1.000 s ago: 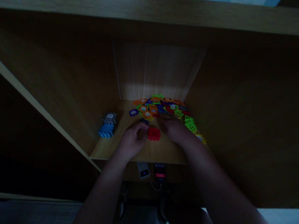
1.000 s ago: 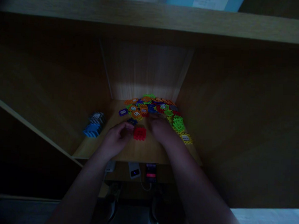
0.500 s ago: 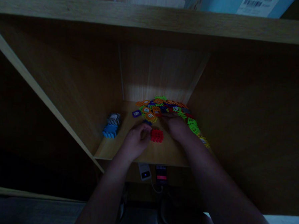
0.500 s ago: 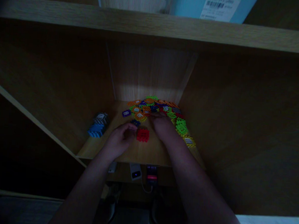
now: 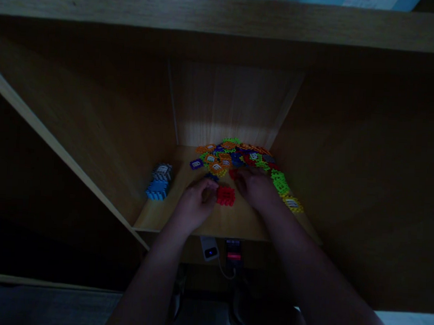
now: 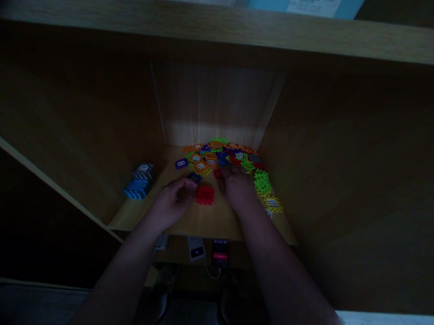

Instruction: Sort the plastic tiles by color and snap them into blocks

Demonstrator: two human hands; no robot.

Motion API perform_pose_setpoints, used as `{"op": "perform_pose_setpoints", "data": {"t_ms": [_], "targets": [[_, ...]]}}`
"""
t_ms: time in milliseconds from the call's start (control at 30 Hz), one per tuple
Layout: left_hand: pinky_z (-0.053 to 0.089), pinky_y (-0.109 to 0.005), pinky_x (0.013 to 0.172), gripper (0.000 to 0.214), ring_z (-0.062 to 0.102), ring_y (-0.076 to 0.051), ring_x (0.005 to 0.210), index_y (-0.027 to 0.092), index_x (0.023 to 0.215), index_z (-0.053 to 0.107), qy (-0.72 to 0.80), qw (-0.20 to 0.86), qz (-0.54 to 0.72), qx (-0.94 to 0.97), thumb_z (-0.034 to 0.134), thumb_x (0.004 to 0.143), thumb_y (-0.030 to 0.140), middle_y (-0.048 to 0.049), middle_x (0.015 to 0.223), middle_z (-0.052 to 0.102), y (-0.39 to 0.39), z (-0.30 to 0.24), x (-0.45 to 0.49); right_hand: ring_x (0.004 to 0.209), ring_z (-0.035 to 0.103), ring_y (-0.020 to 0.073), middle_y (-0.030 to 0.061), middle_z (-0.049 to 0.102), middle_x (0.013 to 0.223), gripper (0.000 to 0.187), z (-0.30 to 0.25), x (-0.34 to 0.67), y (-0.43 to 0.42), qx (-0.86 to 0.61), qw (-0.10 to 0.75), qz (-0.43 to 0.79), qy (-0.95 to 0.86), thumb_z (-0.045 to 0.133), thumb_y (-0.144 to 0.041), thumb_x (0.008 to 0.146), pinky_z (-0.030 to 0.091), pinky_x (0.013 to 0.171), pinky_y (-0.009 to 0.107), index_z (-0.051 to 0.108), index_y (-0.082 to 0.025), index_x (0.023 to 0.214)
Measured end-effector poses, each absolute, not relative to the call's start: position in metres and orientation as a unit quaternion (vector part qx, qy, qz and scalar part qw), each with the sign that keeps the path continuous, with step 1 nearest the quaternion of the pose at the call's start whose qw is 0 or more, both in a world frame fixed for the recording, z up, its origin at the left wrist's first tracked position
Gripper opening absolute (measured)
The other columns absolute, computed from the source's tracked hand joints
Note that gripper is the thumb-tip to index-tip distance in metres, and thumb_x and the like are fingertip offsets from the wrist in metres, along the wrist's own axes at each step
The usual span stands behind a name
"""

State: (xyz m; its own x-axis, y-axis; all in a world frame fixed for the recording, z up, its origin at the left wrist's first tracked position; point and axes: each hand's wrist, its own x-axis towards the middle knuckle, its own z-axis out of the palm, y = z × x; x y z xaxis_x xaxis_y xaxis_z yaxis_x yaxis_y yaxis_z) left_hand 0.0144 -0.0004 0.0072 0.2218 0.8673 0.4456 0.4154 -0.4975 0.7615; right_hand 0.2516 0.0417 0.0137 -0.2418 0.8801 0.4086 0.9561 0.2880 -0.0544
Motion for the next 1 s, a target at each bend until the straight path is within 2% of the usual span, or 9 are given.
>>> {"op": "perform_pose_setpoints", "data": {"t_ms": [100, 267, 433, 633, 800, 1000], "targets": [[0.059, -0.038, 0.097, 0.022, 0.078, -0.023, 0.103, 0.021, 0.105, 0.073, 0.436, 0.253, 0.449, 0.738, 0.062, 0.093, 0.007, -0.0053, 0.108, 0.082, -0.001, 0.007, 0.015, 0.124, 0.066, 0.0340, 0.0169, 0.075, 0.134, 0.033, 0.009, 0.251, 0.045, -0.567, 0.189, -0.090, -0.797, 0.061, -0.035, 0.106, 0.050, 0.111, 0.048, 0.077, -0.021, 0.132], [0.060, -0.038, 0.096, 0.021, 0.078, -0.022, 0.103, 0.022, 0.105, 0.073, 0.432, 0.249, 0.455, 0.737, 0.063, 0.093, 0.008, -0.0046, 0.109, 0.082, -0.001, 0.006, 0.014, 0.120, 0.068, 0.0322, 0.0152, 0.077, 0.129, 0.028, 0.002, 0.256, 0.052, -0.563, 0.215, -0.066, -0.795, 0.060, -0.030, 0.105, 0.050, 0.112, 0.047, 0.079, -0.020, 0.123], [0.060, -0.037, 0.094, 0.021, 0.078, -0.022, 0.103, 0.023, 0.106, 0.073, 0.431, 0.252, 0.453, 0.739, 0.062, 0.094, 0.009, -0.0043, 0.108, 0.082, 0.000, 0.004, 0.014, 0.123, 0.068, 0.0337, 0.0168, 0.076, 0.132, 0.039, -0.003, 0.262, 0.056, -0.562, 0.252, -0.058, -0.786, 0.062, -0.025, 0.100, 0.050, 0.112, 0.046, 0.071, -0.016, 0.137], [0.059, -0.038, 0.095, 0.023, 0.078, -0.023, 0.104, 0.022, 0.106, 0.073, 0.441, 0.248, 0.448, 0.737, 0.062, 0.093, 0.007, -0.0043, 0.108, 0.082, -0.001, 0.006, 0.015, 0.135, 0.060, 0.0352, 0.0156, 0.073, 0.140, 0.035, -0.003, 0.265, 0.057, -0.573, 0.246, -0.050, -0.781, 0.060, -0.027, 0.101, 0.044, 0.117, 0.050, 0.072, -0.018, 0.133], [0.058, -0.039, 0.100, 0.025, 0.077, -0.023, 0.106, 0.023, 0.105, 0.073, 0.447, 0.246, 0.447, 0.735, 0.063, 0.091, 0.004, -0.0036, 0.109, 0.081, -0.004, 0.010, 0.015, 0.125, 0.065, 0.0312, 0.0100, 0.078, 0.126, 0.022, -0.003, 0.263, 0.057, -0.568, 0.244, -0.025, -0.786, 0.061, -0.028, 0.102, 0.047, 0.112, 0.046, 0.076, -0.024, 0.117], [0.058, -0.039, 0.098, 0.022, 0.076, -0.024, 0.105, 0.022, 0.105, 0.073, 0.451, 0.244, 0.446, 0.734, 0.062, 0.093, 0.007, -0.0047, 0.109, 0.081, -0.004, 0.010, 0.015, 0.124, 0.065, 0.0358, 0.0149, 0.077, 0.125, 0.024, -0.001, 0.266, 0.058, -0.571, 0.268, -0.035, -0.775, 0.064, -0.032, 0.102, 0.047, 0.110, 0.050, 0.074, -0.020, 0.120]]}}
